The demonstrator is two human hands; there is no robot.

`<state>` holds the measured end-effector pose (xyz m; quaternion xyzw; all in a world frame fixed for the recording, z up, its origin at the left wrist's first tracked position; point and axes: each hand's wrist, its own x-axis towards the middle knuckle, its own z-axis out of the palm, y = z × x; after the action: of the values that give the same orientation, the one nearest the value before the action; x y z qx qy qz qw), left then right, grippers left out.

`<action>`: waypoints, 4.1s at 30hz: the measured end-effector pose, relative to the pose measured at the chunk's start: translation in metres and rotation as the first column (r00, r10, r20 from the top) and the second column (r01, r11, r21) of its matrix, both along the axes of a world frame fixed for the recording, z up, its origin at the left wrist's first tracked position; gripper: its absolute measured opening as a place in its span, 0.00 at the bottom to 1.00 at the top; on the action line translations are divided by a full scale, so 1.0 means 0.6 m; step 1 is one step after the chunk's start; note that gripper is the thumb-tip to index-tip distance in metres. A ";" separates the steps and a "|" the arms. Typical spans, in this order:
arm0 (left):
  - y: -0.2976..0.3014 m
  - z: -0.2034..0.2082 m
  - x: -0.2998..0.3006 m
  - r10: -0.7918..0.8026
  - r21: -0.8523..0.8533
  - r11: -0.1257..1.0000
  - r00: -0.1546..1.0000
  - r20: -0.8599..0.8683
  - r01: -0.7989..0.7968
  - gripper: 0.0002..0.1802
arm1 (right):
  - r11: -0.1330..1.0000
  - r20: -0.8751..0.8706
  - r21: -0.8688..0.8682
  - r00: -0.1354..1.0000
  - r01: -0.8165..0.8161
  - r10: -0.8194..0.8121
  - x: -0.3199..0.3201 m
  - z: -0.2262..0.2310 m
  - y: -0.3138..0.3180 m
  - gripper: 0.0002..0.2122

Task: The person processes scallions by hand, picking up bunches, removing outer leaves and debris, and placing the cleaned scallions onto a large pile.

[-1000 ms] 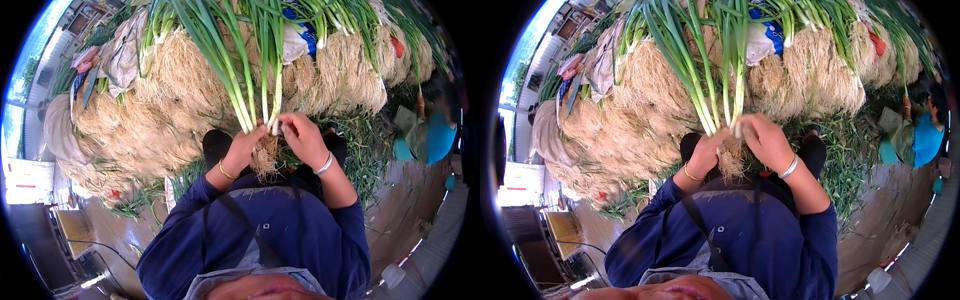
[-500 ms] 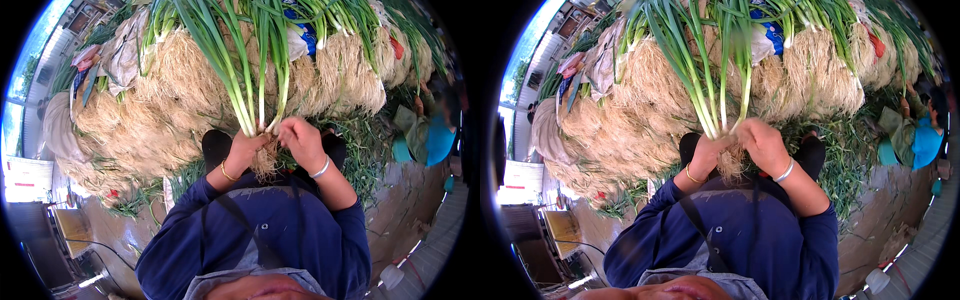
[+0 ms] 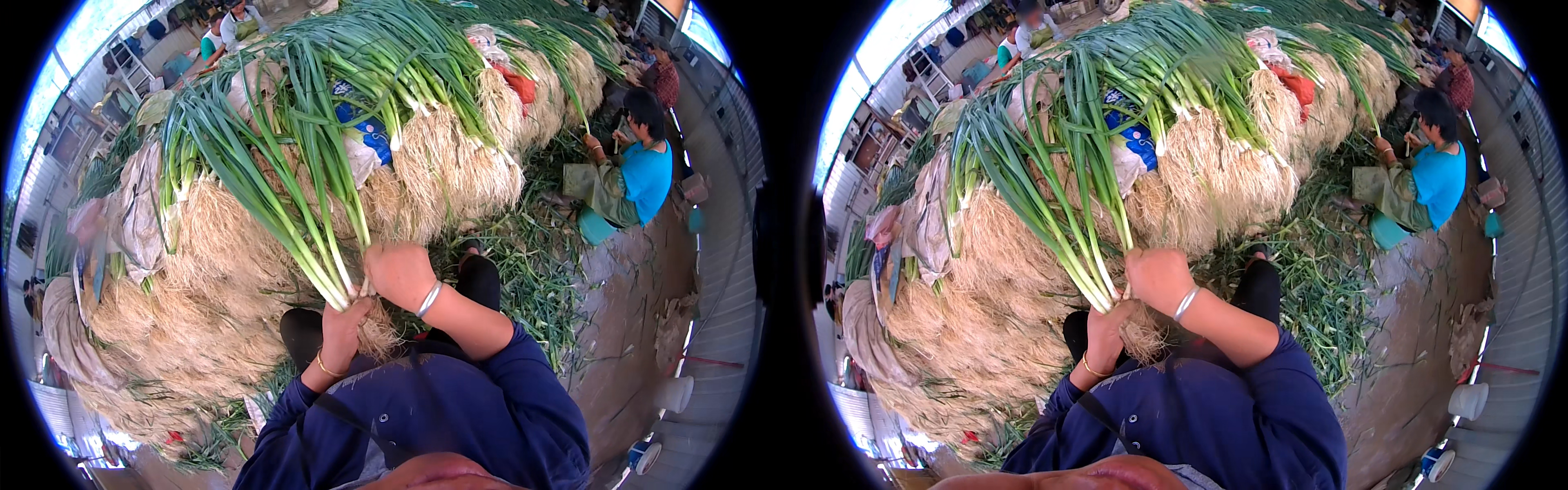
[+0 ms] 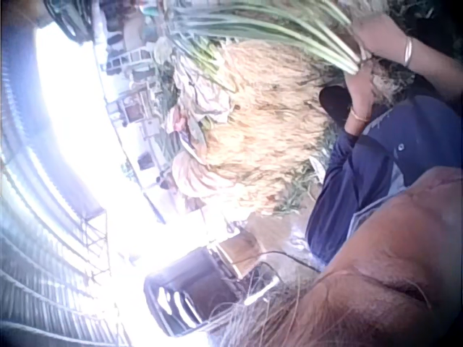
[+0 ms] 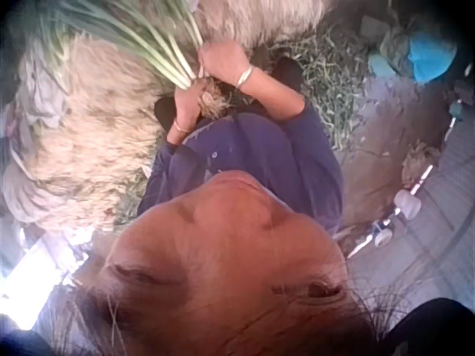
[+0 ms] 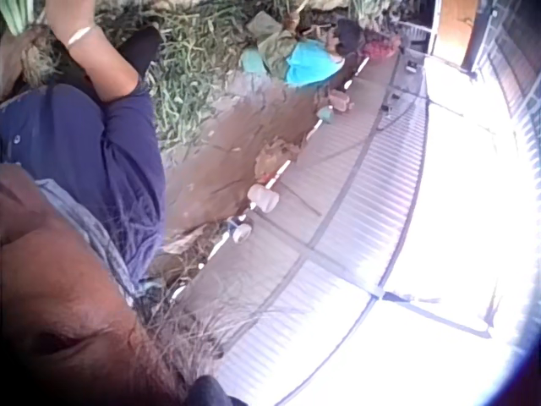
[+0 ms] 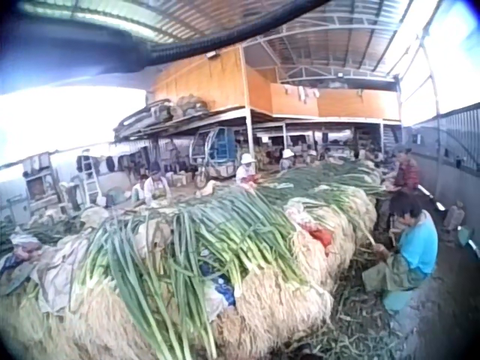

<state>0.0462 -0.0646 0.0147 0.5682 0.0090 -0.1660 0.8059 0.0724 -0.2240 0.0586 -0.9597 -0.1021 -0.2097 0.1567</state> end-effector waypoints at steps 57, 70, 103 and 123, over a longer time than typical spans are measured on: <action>0.068 0.061 0.046 -0.409 -0.264 0.871 0.909 0.077 0.414 0.20 | 0.693 -0.092 0.630 0.852 -0.351 0.515 -0.034 -0.094 -0.042 0.15; 0.057 0.058 0.033 -0.612 -0.487 0.696 0.790 -0.017 0.528 0.18 | 0.641 0.022 0.481 0.739 -0.598 0.673 -0.019 -0.052 -0.021 0.07; 0.029 0.024 0.073 -0.103 -0.255 0.961 0.994 0.019 0.105 0.14 | 0.726 0.173 0.608 0.946 -0.321 0.273 0.011 -0.053 0.013 0.12; 0.028 -0.025 0.019 0.014 -0.188 0.982 0.999 -0.049 -0.023 0.16 | -0.168 -0.280 0.862 0.725 0.478 0.629 0.003 -0.190 0.011 0.10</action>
<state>0.0576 -0.0477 -0.0004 0.4850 0.0175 -0.1721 0.8572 0.0744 -0.2172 -0.0556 -0.4608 0.0943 0.1708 0.8658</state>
